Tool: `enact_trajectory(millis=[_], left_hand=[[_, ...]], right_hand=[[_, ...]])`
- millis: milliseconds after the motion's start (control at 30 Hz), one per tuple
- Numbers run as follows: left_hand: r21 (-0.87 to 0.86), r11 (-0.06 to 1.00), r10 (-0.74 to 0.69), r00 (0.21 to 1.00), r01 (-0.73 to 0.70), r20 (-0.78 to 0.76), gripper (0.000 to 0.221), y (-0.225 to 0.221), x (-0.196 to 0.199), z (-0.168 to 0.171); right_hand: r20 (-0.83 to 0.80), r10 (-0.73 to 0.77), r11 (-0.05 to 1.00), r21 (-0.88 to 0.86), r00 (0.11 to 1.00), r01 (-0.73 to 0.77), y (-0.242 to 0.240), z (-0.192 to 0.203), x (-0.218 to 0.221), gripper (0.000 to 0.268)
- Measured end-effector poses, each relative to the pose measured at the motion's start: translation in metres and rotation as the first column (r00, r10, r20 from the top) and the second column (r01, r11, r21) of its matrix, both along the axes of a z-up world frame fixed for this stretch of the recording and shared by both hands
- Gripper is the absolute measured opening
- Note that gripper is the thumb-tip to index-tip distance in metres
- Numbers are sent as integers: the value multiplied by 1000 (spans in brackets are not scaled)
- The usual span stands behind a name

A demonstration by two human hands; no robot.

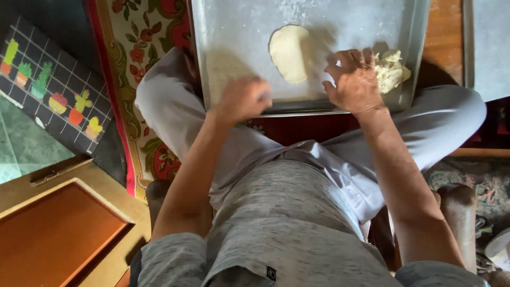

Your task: A person rolls a small piece of dough into a ball between their hands and then uses a small rolling pin to flatten it on a metal tray.

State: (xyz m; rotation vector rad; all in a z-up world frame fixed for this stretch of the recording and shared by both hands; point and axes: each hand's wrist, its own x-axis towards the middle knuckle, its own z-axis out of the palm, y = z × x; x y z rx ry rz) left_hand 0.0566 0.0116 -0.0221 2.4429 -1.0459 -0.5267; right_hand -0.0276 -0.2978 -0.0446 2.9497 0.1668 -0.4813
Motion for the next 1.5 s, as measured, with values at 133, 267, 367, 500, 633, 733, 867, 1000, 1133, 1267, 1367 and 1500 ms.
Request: enact_trajectory(millis=[133,267,367,500,633,733,867,1000,1133,1267,1367,1500], left_hand=[[48,998,-45,990,52,-137,16,-3,-17,-17],[61,995,-69,987,79,-143,37,-9,-15,-17],[219,964,-132,985,153,-108,12,-12,-12,-28],[152,970,-178,981,188,-80,15,-12,-6,-20],[133,973,-174,977,190,-122,16,-19,-4,-11],[227,960,-123,974,166,-191,20,-12,-11,-12],[221,961,-135,981,163,-137,21,-8,-7,-22],[166,969,-180,983,185,-44,17,-9,1,-16],[41,991,-134,980,129,150,19,-13,7,-10],[-81,990,-82,929,118,360,21,-16,9,-63],[-192,975,-11,889,111,458,41,-21,-2,-64],[63,987,131,964,-149,232,66,-32,-25,-48]], right_hand=[[340,179,983,-112,923,-149,-14,4,-6,14],[-235,-131,990,25,963,141,13,-4,12,49],[256,1,983,177,967,-48,27,-46,-3,23],[456,-62,959,273,888,-73,52,-5,12,11],[507,-138,906,413,851,-99,32,10,8,18],[316,-103,877,476,943,-64,42,32,10,16],[-33,-20,832,554,999,34,52,42,-8,25],[-178,-36,828,545,983,128,53,50,-2,24],[180,-49,799,597,983,-70,32,28,-11,11],[393,-65,896,429,917,-120,36,-11,10,13],[604,-134,899,408,786,-160,53,-17,18,49],[296,-256,840,539,920,60,76,-27,15,71]])
